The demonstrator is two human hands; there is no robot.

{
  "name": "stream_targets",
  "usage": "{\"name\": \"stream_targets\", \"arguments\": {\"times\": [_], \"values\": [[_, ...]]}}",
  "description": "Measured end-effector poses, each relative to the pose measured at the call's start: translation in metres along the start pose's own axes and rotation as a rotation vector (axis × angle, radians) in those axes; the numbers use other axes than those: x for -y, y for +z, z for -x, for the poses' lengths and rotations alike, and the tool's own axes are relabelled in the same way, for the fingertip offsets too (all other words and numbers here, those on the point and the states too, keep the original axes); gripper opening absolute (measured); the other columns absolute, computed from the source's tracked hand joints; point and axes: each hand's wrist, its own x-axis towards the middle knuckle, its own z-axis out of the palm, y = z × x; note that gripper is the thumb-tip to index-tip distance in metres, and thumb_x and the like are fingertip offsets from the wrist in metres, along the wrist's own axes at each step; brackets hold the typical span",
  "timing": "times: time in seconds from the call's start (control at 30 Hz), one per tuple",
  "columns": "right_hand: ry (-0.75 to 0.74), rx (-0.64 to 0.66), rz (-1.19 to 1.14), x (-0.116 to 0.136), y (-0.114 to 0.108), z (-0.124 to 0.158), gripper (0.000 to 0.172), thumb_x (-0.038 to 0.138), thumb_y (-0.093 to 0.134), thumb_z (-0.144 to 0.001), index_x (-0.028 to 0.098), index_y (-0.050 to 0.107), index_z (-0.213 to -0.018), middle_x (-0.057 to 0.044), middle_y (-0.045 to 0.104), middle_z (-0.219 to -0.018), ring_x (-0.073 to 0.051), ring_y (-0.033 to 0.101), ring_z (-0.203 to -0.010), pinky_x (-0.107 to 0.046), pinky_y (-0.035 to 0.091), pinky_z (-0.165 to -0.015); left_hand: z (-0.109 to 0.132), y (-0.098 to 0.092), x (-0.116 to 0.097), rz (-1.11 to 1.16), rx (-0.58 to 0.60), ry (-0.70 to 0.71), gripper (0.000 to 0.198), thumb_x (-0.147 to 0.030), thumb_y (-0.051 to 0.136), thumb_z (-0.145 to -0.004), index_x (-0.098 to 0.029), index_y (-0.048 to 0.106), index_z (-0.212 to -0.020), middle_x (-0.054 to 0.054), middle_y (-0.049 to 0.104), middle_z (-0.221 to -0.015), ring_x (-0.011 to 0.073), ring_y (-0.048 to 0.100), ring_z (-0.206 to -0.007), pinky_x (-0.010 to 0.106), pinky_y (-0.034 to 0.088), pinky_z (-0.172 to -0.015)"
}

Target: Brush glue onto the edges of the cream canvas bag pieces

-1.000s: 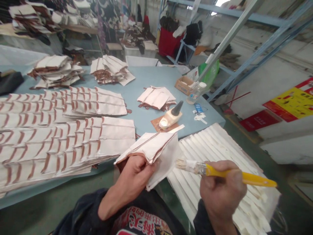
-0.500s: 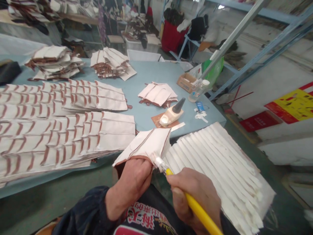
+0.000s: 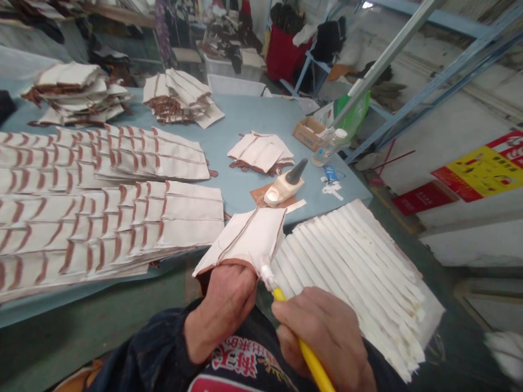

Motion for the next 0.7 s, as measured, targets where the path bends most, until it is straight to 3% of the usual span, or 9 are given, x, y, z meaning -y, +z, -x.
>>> {"name": "stream_targets", "arguments": {"times": [0.1,0.27,0.47,0.7], "values": [[0.082,0.013,-0.05,0.009,-0.001,0.005,0.015,0.017,0.05,-0.112,0.017,0.065,-0.109,0.0,0.066,-0.064,-0.015,0.058,-0.05,-0.032,0.047,-0.051,0.004,0.0,0.001,0.003,0.008,-0.013,0.023,-0.008,0.049,-0.088,-0.022,0.062,-0.076,0.008,0.069,-0.069,0.0251,0.063,-0.059,0.035,0.044,-0.057],[0.131,-0.101,-0.072,0.0,-0.004,0.005,0.018,0.021,0.051,-0.113,0.021,0.068,-0.111,0.001,0.073,-0.07,-0.016,0.064,-0.053,-0.032,0.051,-0.051,0.001,0.001,0.004,0.087,-0.021,-0.001,0.025,-0.005,0.046,-0.089,-0.021,0.064,-0.083,0.005,0.067,-0.066,0.0233,0.06,-0.055,0.035,0.044,-0.057],[0.104,-0.037,-0.139,0.0,0.001,0.012,0.015,0.019,0.053,-0.111,0.019,0.067,-0.109,0.001,0.067,-0.066,-0.014,0.058,-0.049,-0.031,0.049,-0.05,0.004,0.004,0.007,0.118,0.017,0.001,0.025,-0.007,0.049,-0.09,-0.02,0.066,-0.079,0.011,0.076,-0.077,0.0269,0.07,-0.069,0.037,0.051,-0.065],[0.411,-0.287,-0.319,-0.021,0.009,0.027,0.02,0.037,0.058,-0.11,0.025,0.072,-0.101,0.004,0.058,-0.061,-0.017,0.059,-0.049,-0.03,0.05,-0.048,0.003,0.011,0.006,0.2,-0.045,-0.018,0.028,-0.005,0.047,-0.094,-0.021,0.068,-0.083,0.008,0.073,-0.076,0.0258,0.069,-0.073,0.036,0.051,-0.07]]}}
